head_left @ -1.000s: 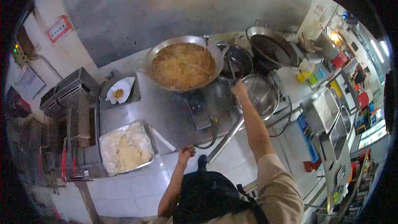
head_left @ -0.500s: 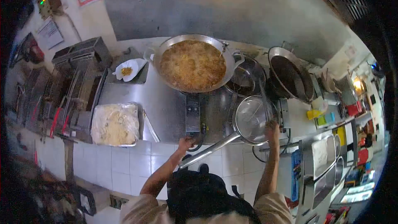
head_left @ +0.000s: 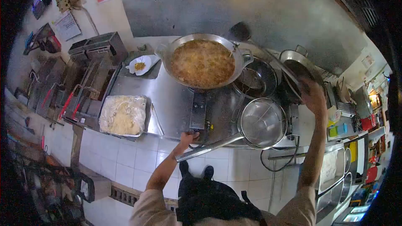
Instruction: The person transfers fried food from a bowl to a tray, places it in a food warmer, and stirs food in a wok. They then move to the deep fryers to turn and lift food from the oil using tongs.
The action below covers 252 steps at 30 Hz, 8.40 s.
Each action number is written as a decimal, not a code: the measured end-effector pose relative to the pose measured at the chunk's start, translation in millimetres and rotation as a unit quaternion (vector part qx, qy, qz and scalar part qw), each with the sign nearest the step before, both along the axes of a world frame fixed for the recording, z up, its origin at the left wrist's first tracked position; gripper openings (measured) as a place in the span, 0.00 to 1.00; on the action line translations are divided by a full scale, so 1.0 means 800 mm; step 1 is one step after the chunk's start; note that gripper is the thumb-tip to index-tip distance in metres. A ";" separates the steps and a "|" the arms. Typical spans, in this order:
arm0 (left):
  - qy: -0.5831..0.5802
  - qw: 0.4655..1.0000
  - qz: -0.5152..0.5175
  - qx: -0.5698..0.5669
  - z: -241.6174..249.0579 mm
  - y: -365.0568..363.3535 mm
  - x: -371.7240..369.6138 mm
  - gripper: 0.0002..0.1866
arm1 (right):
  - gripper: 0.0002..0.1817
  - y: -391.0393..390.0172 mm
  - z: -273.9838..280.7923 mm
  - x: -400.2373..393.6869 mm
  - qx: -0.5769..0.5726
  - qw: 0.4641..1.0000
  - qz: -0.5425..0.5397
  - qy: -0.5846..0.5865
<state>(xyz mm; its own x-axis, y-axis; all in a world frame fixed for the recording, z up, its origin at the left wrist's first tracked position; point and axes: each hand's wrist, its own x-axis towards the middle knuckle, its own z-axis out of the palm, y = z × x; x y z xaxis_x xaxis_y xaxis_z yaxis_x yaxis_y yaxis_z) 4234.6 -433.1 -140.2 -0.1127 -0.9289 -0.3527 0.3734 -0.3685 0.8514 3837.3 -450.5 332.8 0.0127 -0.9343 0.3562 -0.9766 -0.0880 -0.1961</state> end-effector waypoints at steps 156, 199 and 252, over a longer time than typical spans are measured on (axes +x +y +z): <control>-0.072 0.892 0.360 0.265 -0.176 0.569 0.208 0.23 | 0.19 0.019 -0.187 0.201 0.068 0.996 0.047 -0.044; 0.016 0.933 0.267 0.242 -0.166 0.547 0.205 0.21 | 0.12 -0.062 0.005 0.159 0.023 0.966 0.129 0.224; 0.020 0.908 0.283 0.307 -0.237 0.548 0.210 0.20 | 0.14 -0.099 -0.195 0.158 0.065 0.995 -0.037 0.069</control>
